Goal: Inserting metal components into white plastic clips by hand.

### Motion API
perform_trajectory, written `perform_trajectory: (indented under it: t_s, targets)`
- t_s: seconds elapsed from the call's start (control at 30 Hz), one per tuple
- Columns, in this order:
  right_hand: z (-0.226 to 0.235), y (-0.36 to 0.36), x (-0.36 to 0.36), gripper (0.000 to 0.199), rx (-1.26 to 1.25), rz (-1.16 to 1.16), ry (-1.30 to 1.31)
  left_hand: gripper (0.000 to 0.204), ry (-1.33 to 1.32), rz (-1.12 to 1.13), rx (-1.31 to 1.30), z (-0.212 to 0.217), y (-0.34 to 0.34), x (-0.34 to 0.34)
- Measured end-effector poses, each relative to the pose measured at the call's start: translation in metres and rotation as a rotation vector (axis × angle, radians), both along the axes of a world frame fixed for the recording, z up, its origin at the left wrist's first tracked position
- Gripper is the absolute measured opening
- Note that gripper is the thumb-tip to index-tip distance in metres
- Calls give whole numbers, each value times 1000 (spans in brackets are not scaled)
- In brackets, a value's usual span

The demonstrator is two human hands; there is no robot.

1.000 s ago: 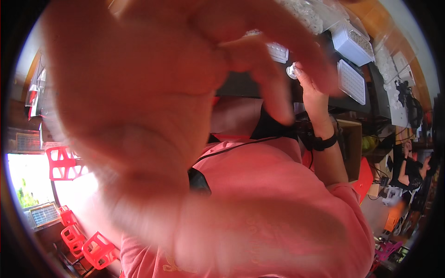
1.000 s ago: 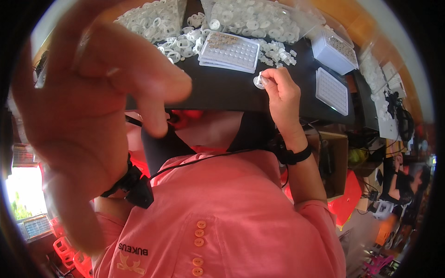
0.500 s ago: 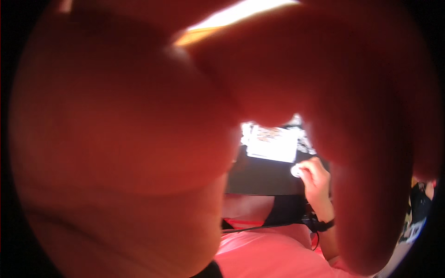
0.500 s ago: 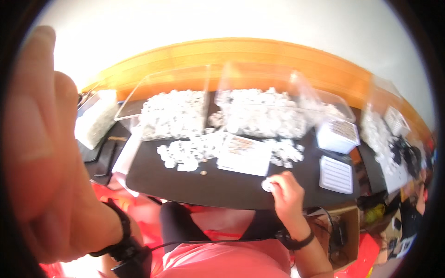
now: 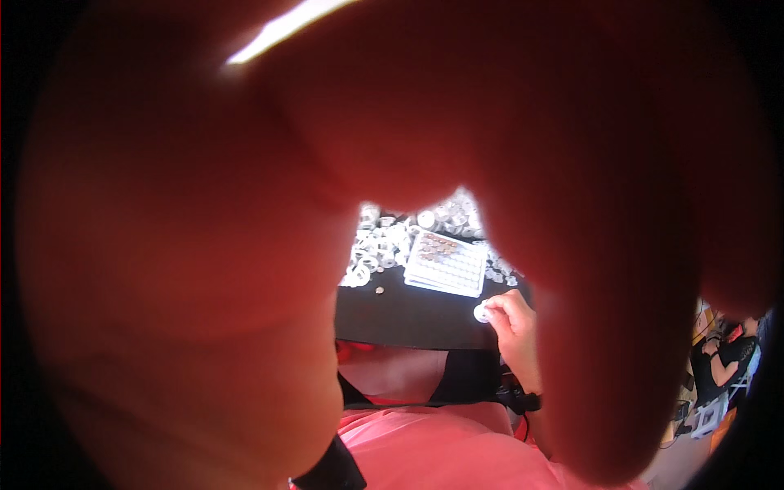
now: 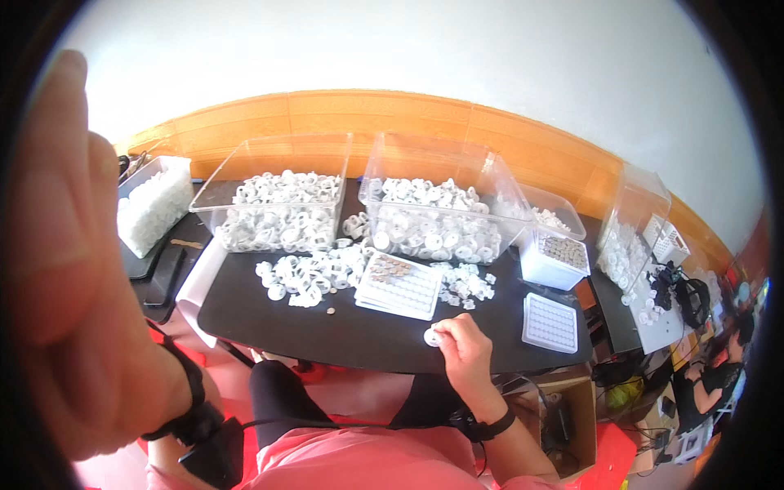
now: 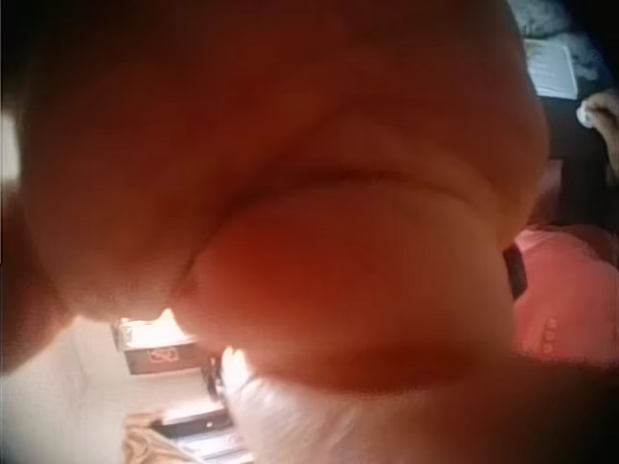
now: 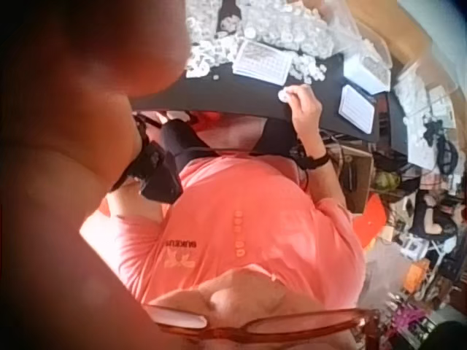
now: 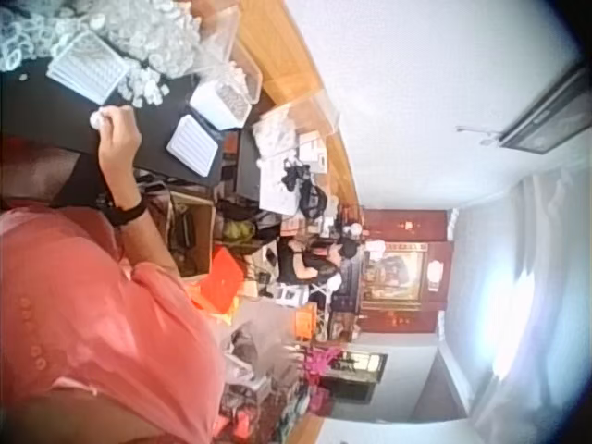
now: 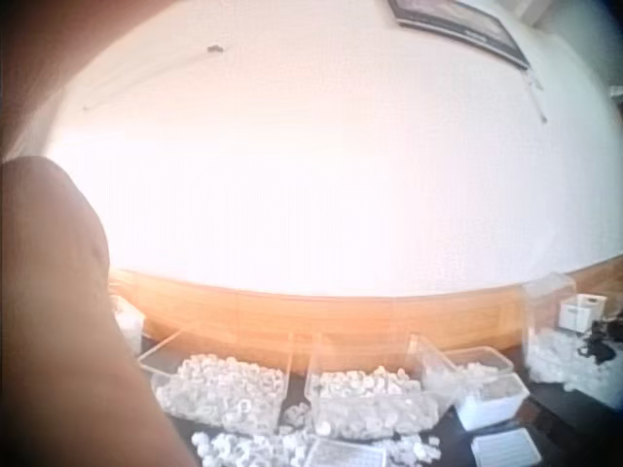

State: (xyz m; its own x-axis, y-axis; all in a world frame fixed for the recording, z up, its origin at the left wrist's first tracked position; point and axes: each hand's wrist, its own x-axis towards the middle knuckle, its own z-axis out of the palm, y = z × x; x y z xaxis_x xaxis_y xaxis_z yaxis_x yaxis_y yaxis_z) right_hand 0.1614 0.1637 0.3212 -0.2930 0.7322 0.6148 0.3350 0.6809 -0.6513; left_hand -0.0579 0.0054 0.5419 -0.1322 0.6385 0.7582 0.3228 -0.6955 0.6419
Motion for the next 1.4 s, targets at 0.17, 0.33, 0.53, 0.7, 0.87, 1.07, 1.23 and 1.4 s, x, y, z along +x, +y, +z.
perform_trajectory:
  t_s: [0.17,0.33,0.53,0.7,0.87,1.07,1.23,1.4]
  targets:
    - [12,-29,12,9,111,-99,-62,111,-13,-82,-192,32,-32,-19]
    - [7,-9,2,8,41,-37,-13,79,-519,-817,-385,-75,59,-42]
    - [9,-9,-1,8,36,-52,5,64,-1084,-937,-613,-192,105,-79]
    - [7,-6,-1,9,17,-34,24,67,-916,-1010,-510,-233,99,-78]
    - [5,-9,-2,10,30,-49,13,58,-825,-956,-546,-231,95,-77]
    - [5,-9,-2,11,38,-36,25,42,-833,-901,-530,-232,95,-78]
    - [6,-9,0,12,43,-31,45,47,-862,-873,-534,-232,98,-78]
    - [1,-8,4,13,39,-8,107,59,-866,-929,-512,-234,99,-78]
